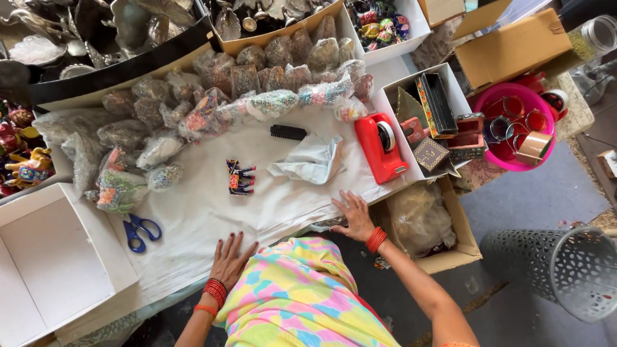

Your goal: The person cleans a small animal ornament with a white cloth and then prepares bubble wrap to pack it.

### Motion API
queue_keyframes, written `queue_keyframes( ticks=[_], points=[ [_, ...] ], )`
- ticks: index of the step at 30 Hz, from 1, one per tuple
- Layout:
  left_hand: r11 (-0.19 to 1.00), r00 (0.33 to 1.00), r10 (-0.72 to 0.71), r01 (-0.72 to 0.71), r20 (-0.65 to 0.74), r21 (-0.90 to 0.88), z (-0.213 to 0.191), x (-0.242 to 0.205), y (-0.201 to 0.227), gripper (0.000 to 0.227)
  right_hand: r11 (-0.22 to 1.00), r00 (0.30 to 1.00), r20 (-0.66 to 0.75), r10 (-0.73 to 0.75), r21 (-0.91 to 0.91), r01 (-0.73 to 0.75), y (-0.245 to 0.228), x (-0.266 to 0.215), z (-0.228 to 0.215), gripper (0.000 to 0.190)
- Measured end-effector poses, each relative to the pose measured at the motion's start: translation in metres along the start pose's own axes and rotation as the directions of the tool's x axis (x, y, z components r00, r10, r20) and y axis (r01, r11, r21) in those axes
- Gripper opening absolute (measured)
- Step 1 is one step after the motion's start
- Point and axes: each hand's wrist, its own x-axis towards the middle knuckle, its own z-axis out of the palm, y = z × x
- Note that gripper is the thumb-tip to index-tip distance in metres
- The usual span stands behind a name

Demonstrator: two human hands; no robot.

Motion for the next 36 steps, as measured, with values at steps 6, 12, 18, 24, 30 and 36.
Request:
queue_keyframes(
  ticks=[6, 12, 18, 24, 30, 36],
  points=[
    [0.990, 0.992, 0.117, -0.112, -0.053, 0.091, -0.005, -0.001, -0.007, 0.055, 0.988, 0.989, -0.083, 0.125, 0.101, -0.117, -0.001, -0.009, 0.015, 0.048],
    [0.912, 0.903, 0.407, -0.410, -0.140, 0.006, 0.028, 0.093, 0.011, 0.063, 0.990, 0.969, -0.203, 0.143, 0.008, -0.144, -0.009, 0.002, 0.026, 0.012],
    [0.863, 0.835, 0.480, -0.504, 0.270, 0.024, 0.032, 0.115, 0.057, 0.073, 0.998, 0.821, 0.566, -0.068, 0.033, 0.060, 0.061, -0.151, 0.102, 0.003],
    [0.761, 0.778, 0.626, -0.624, 0.048, 0.178, 0.045, 0.098, 0.040, 0.069, 0.938, 0.979, -0.086, 0.184, 0.312, -0.149, 0.021, -0.053, 0.004, 0.022],
    [0.772, 0.800, 0.599, -0.583, 0.017, 0.255, 0.043, 0.084, 0.044, 0.065, 0.993, 0.979, -0.162, 0.121, 0.029, -0.118, -0.002, 0.010, -0.009, 0.044],
    [0.802, 0.812, 0.579, -0.584, 0.074, 0.127, 0.030, 0.087, 0.046, 0.065, 0.989, 0.999, -0.042, -0.007, -0.145, 0.001, 0.059, -0.011, 0.030, 0.026]
  ],
)
